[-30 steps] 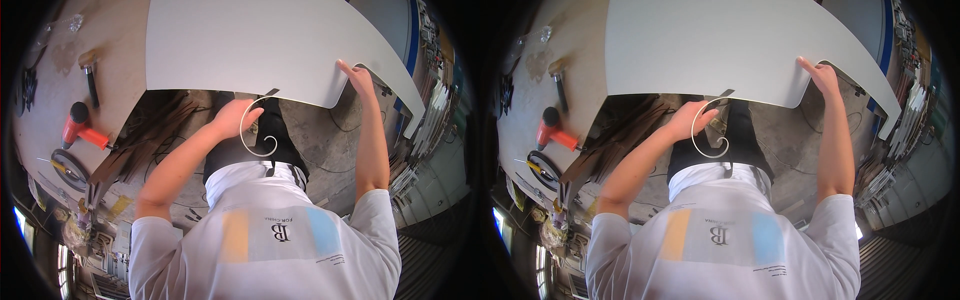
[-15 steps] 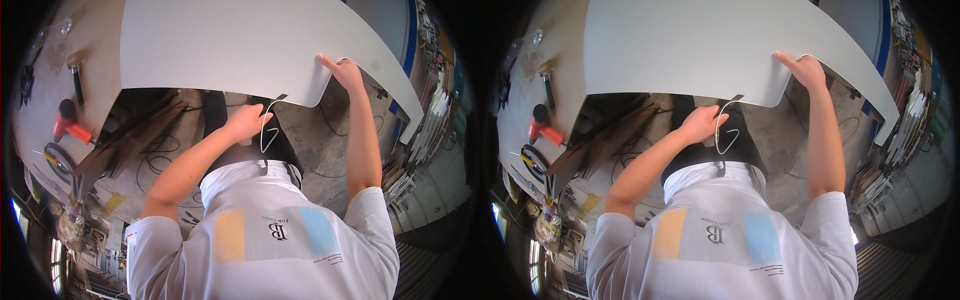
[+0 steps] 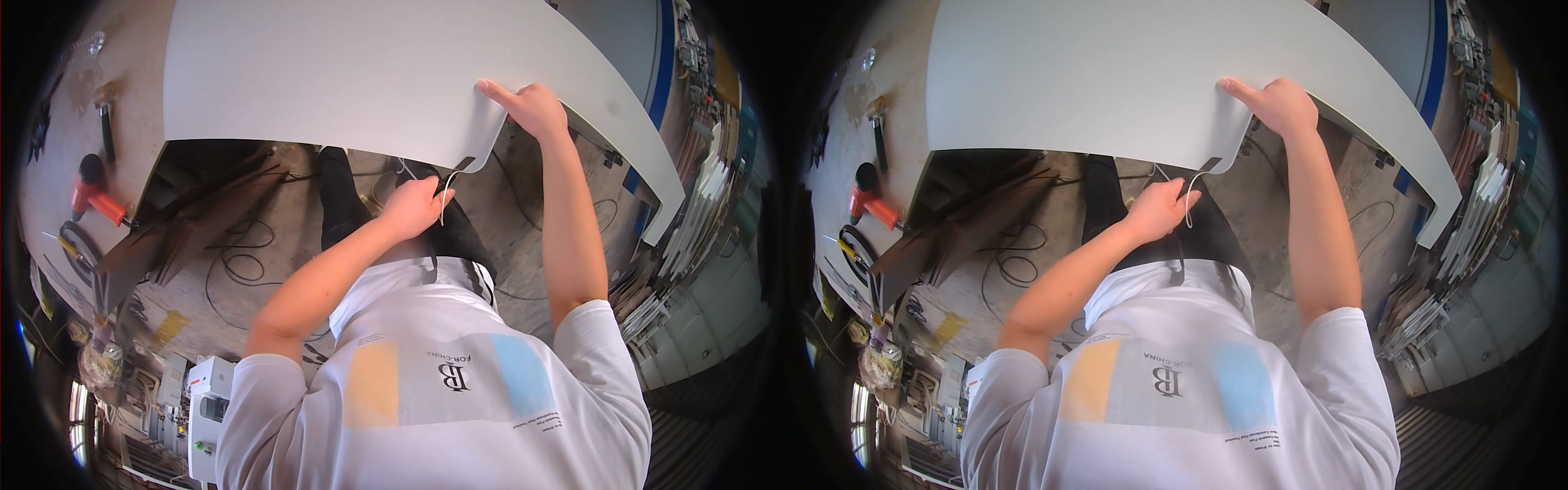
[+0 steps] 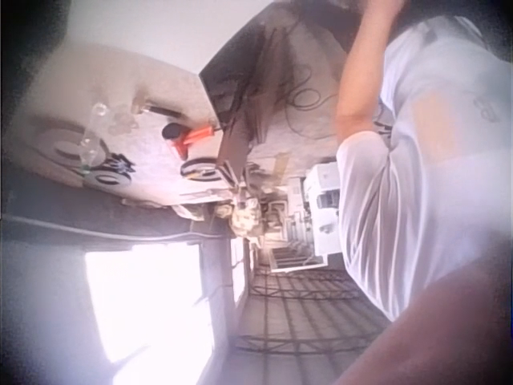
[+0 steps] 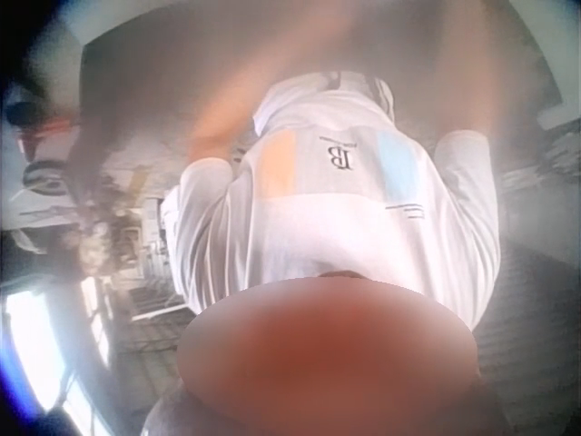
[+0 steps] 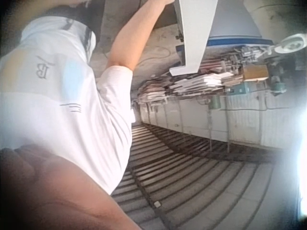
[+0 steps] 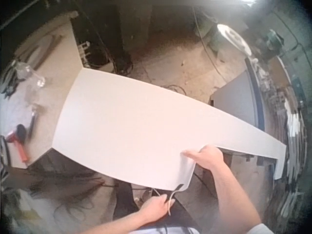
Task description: The person prepares a large white furniture panel by applying and trimming edge banding. They use a utility knife to trim excess material along the curved edge of the panel, followed by a heat gun and a small roller to secure the edge.
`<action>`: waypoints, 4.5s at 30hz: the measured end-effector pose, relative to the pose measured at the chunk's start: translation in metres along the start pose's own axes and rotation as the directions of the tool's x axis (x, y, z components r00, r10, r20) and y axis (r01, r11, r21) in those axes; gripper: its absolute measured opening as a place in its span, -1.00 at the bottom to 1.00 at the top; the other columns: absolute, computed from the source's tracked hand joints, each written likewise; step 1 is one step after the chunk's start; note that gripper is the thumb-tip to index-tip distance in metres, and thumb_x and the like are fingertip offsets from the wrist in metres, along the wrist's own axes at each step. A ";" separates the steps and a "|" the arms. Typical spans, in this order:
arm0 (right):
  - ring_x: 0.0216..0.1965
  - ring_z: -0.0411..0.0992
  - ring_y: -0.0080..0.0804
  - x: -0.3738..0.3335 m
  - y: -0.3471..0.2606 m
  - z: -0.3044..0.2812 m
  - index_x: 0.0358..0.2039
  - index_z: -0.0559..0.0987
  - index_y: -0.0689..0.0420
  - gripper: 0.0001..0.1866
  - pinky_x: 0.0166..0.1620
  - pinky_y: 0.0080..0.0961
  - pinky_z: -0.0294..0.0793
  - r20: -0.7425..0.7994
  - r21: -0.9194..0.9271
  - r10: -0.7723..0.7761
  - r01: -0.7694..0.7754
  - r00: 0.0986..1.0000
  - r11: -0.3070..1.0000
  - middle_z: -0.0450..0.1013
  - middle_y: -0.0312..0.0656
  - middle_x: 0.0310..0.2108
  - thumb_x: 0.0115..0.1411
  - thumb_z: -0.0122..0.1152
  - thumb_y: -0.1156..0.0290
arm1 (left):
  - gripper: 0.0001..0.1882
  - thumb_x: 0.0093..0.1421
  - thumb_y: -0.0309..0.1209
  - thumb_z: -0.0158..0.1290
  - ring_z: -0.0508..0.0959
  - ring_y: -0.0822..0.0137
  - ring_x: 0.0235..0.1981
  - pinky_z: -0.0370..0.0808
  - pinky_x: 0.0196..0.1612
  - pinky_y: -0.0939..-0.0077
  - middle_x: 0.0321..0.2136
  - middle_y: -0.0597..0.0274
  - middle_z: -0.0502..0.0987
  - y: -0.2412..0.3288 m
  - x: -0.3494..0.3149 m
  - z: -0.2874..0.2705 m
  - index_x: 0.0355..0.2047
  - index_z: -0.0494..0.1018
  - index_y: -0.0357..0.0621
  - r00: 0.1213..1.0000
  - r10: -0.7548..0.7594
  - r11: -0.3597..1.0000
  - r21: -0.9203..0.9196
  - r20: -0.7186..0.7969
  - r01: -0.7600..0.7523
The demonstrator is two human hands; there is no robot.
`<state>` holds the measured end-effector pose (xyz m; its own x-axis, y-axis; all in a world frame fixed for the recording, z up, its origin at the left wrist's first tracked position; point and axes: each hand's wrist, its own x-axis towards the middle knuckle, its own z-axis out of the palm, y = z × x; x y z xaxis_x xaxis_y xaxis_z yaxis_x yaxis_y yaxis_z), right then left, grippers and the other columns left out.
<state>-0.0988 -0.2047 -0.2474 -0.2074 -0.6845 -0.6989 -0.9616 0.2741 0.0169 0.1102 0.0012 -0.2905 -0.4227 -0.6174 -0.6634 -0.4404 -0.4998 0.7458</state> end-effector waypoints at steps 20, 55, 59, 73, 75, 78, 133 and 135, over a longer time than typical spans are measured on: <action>-0.06 0.64 -0.27 0.073 0.095 -0.069 -0.05 0.75 0.02 -0.38 0.06 -0.34 0.54 -0.607 0.096 -0.310 0.456 0.731 0.885 0.70 -0.22 -0.10 0.26 0.27 -0.29 | -0.63 0.50 -0.17 0.06 0.54 0.45 -0.65 0.48 -0.54 0.49 -0.62 0.26 0.51 0.020 -0.009 0.082 -0.35 0.38 -0.20 0.936 -0.265 0.712 -0.702 -0.233 0.026; -0.20 0.52 -0.51 0.150 0.146 -0.107 -0.06 0.77 -0.08 -0.29 0.05 -0.52 0.44 -0.344 0.087 -0.363 0.414 0.866 0.906 0.58 -0.39 -0.39 0.28 0.11 -0.47 | -0.67 0.54 -0.17 0.00 0.39 0.48 -0.71 0.37 -0.63 0.53 -0.60 0.32 0.39 0.125 0.101 0.160 -0.26 0.38 -0.18 0.686 -0.485 0.309 -0.840 -0.542 -0.445; -0.20 0.53 -0.47 0.147 0.147 -0.106 -0.06 0.77 -0.12 -0.30 0.05 -0.50 0.45 -0.347 0.097 -0.367 0.422 0.863 0.901 0.59 -0.40 -0.38 0.28 0.09 -0.48 | -0.67 0.54 -0.18 0.00 0.40 0.46 -0.70 0.37 -0.65 0.51 -0.60 0.30 0.39 0.136 0.107 0.151 -0.28 0.37 -0.18 0.689 -0.497 0.295 -0.850 -0.527 -0.437; 0.02 0.56 -0.41 0.142 0.146 -0.109 0.06 0.75 -0.12 -0.26 0.21 -0.45 0.40 -0.269 0.104 -0.336 0.374 0.903 0.922 0.67 -0.30 -0.18 0.29 0.07 -0.48 | -0.65 0.52 -0.19 0.02 0.42 0.46 -0.70 0.40 -0.63 0.49 -0.59 0.29 0.42 0.148 0.126 0.106 -0.32 0.34 -0.20 0.757 -0.424 0.419 -0.849 -0.497 -0.323; -0.07 0.56 -0.43 0.142 0.146 -0.109 0.02 0.75 -0.11 -0.27 0.14 -0.47 0.43 -0.280 0.107 -0.354 0.395 0.892 0.912 0.65 -0.33 -0.25 0.28 0.09 -0.48 | -0.62 0.51 -0.17 0.04 0.43 0.44 -0.70 0.40 -0.62 0.47 -0.60 0.27 0.43 0.151 0.125 0.098 -0.36 0.32 -0.20 0.782 -0.388 0.473 -0.834 -0.488 -0.285; -0.15 0.56 -0.44 0.145 0.148 -0.111 -0.01 0.76 -0.08 -0.26 0.08 -0.49 0.45 -0.284 0.106 -0.388 0.431 0.877 0.896 0.63 -0.33 -0.30 0.27 0.10 -0.48 | -0.59 0.51 -0.15 0.04 0.43 0.44 -0.70 0.40 -0.62 0.46 -0.61 0.28 0.42 0.149 0.126 0.088 -0.37 0.32 -0.21 0.811 -0.349 0.549 -0.804 -0.470 -0.230; -0.14 0.64 -0.45 0.149 0.122 -0.111 -0.26 0.82 -0.17 -0.29 -0.11 -0.43 0.56 -0.126 0.185 -0.402 0.420 0.907 0.888 0.68 -0.45 -0.35 0.09 0.15 -0.55 | -0.50 0.44 -0.06 0.05 0.57 -0.27 -0.28 0.49 -0.21 -0.02 -0.39 -0.28 0.56 0.208 0.226 0.206 -0.34 0.38 -0.36 0.997 0.031 0.999 -0.008 0.072 -0.031; -0.12 0.64 -0.45 0.150 0.125 -0.112 -0.20 0.82 -0.18 -0.29 -0.09 -0.44 0.55 -0.116 0.206 -0.416 0.432 0.902 0.878 0.69 -0.45 -0.31 0.10 0.15 -0.54 | -0.51 0.44 -0.07 0.05 0.61 -0.19 -0.36 0.51 -0.26 0.03 -0.43 -0.22 0.56 0.208 0.228 0.210 -0.35 0.38 -0.35 0.996 0.051 0.999 -0.016 0.070 -0.050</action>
<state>-0.2708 -0.3488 -0.2704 0.1925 -0.8096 -0.5546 -0.8967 0.0844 -0.4345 -0.2442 -0.1165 -0.2995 -0.4990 -0.5977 -0.6275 -0.4061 -0.4784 0.7786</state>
